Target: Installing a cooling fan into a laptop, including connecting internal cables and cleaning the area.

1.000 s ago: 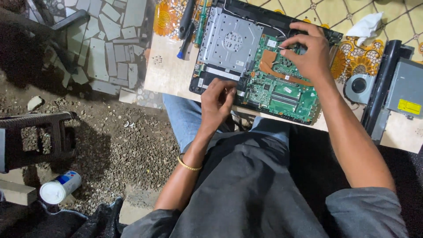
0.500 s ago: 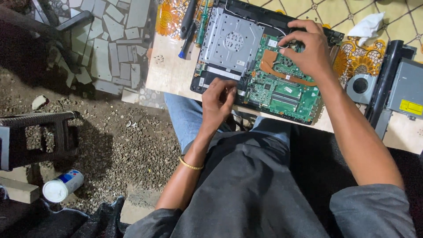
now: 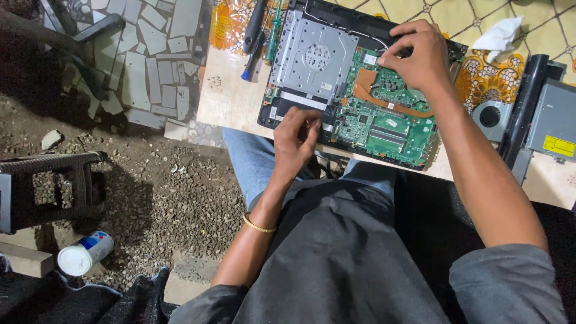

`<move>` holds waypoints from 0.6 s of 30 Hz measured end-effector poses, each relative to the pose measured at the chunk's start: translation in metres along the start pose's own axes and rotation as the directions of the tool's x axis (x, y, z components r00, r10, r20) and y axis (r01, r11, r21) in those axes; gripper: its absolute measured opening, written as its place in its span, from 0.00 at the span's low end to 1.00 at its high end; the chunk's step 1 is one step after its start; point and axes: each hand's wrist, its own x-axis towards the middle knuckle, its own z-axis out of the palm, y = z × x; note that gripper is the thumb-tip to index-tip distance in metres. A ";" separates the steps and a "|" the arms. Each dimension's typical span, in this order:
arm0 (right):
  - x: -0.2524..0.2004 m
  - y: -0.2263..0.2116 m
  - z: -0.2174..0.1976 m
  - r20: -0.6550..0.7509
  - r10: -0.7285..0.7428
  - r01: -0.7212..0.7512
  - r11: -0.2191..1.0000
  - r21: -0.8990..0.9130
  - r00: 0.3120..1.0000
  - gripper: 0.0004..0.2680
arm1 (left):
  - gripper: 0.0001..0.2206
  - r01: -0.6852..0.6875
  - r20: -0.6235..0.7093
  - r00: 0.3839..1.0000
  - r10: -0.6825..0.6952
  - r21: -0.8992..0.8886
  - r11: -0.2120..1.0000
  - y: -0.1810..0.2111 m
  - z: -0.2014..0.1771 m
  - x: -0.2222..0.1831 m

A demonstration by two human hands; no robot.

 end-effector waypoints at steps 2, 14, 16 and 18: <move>0.001 0.005 0.001 0.007 -0.013 0.014 1.000 -0.011 1.000 0.05 | 0.07 0.003 -0.004 1.000 -0.003 -0.006 1.000 -0.001 0.001 0.000; 0.006 0.015 0.002 0.073 -0.047 0.044 0.998 0.037 0.996 0.06 | 0.08 0.012 -0.002 1.000 -0.012 -0.023 1.000 0.004 0.001 0.002; 0.008 0.018 0.001 0.086 -0.079 0.072 0.994 0.076 0.993 0.06 | 0.08 0.023 -0.004 1.000 -0.023 -0.024 0.999 0.005 0.000 0.003; 0.007 0.017 0.000 0.087 -0.056 0.049 0.995 0.085 0.995 0.06 | 0.08 0.011 -0.003 1.000 -0.011 -0.021 1.000 0.003 0.002 0.003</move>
